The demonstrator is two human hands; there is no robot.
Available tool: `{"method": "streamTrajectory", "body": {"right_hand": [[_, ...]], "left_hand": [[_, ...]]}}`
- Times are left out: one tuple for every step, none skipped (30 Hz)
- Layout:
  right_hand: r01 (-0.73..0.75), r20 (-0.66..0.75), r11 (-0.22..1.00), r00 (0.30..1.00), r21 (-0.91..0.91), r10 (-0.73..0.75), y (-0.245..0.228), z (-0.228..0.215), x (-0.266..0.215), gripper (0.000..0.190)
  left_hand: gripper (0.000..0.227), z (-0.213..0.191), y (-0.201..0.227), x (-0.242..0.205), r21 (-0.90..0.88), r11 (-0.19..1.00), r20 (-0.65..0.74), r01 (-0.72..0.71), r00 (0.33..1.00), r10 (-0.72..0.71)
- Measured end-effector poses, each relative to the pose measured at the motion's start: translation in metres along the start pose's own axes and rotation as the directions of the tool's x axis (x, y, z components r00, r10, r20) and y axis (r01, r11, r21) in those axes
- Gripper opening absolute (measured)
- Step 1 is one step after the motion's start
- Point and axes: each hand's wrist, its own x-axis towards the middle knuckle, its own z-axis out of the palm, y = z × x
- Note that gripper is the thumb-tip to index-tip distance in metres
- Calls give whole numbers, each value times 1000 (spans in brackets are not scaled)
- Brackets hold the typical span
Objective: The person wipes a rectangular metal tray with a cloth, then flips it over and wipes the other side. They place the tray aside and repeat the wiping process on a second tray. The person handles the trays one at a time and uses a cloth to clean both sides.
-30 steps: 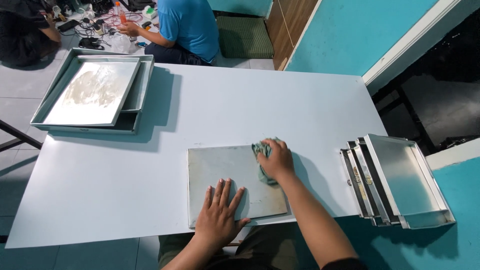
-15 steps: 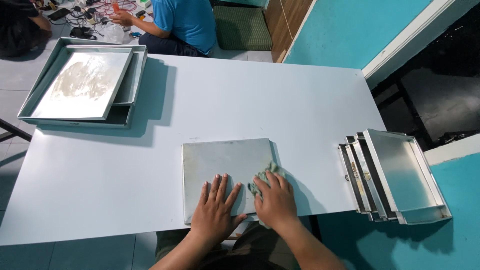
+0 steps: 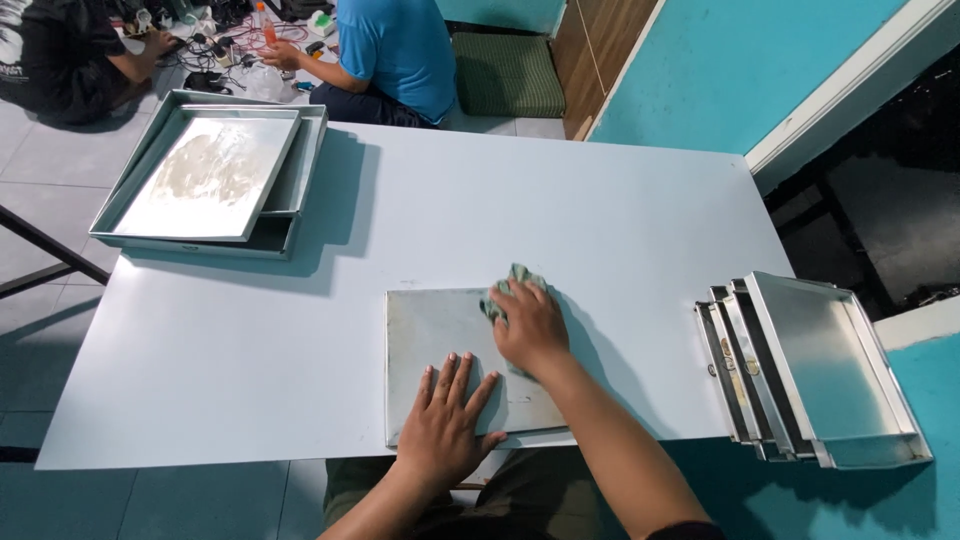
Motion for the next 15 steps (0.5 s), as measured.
{"method": "streamTrajectory", "body": {"right_hand": [[-20, 63, 1000, 998, 18, 19, -5, -4, -13, 52], [-41, 126, 999, 991, 34, 37, -10, -8, -25, 52], [-43, 132, 999, 991, 33, 38, -15, -10, -40, 52], [-47, 146, 998, 988, 38, 41, -19, -11, -56, 52], [-49, 156, 998, 987, 43, 42, -23, -14, -69, 52], [-48, 157, 998, 987, 41, 41, -23, -14, -79, 52], [-57, 158, 997, 986, 57, 47, -23, -13, -88, 51], [-65, 158, 995, 986, 72, 53, -23, -13, -98, 51], [-65, 159, 995, 986, 73, 53, -21, -9, -99, 51], [-48, 113, 997, 993, 65, 41, -18, -6, -100, 49], [-31, 64, 998, 998, 55, 27, -16, -3, -101, 48], [-30, 62, 998, 998, 56, 27, -16, -4, -101, 48], [-23, 60, 999, 998, 39, 21, -17, -5, -101, 47], [-15, 58, 1000, 998, 23, 14, -18, -5, -101, 46], [-15, 59, 1000, 998, 24, 14, -16, -5, -101, 46]], "left_hand": [[92, -1, 1, 0, -12, 1000, 27, 3, 1000, -3], [92, -2, 1, -1, -24, 1000, 53, 7, 999, -6], [92, -3, 1, -1, -28, 1000, 57, 9, 998, -8], [93, -5, 1, -2, -27, 1000, 64, 10, 998, -9], [95, -6, 1, 0, -23, 1000, 67, 12, 998, -10], [95, -8, 0, 0, -24, 1000, 67, 14, 998, -13], [93, -10, 0, 0, -76, 997, 81, 13, 997, -7], [90, -12, -1, 0, -128, 992, 94, 13, 996, -1], [90, -15, -1, 1, -128, 992, 95, 13, 995, -1], [93, -17, -1, 2, -198, 980, 99, 23, 995, -3], [96, -20, -2, 3, -266, 963, 99, 31, 995, -4], [96, -24, -3, 3, -264, 964, 98, 29, 995, -3], [99, -29, -5, 3, -292, 954, 92, 66, 995, -40], [103, -33, -7, 3, -319, 942, 87, 102, 993, -78], [103, -35, -13, 3, -318, 942, 88, 102, 993, -78]]}}
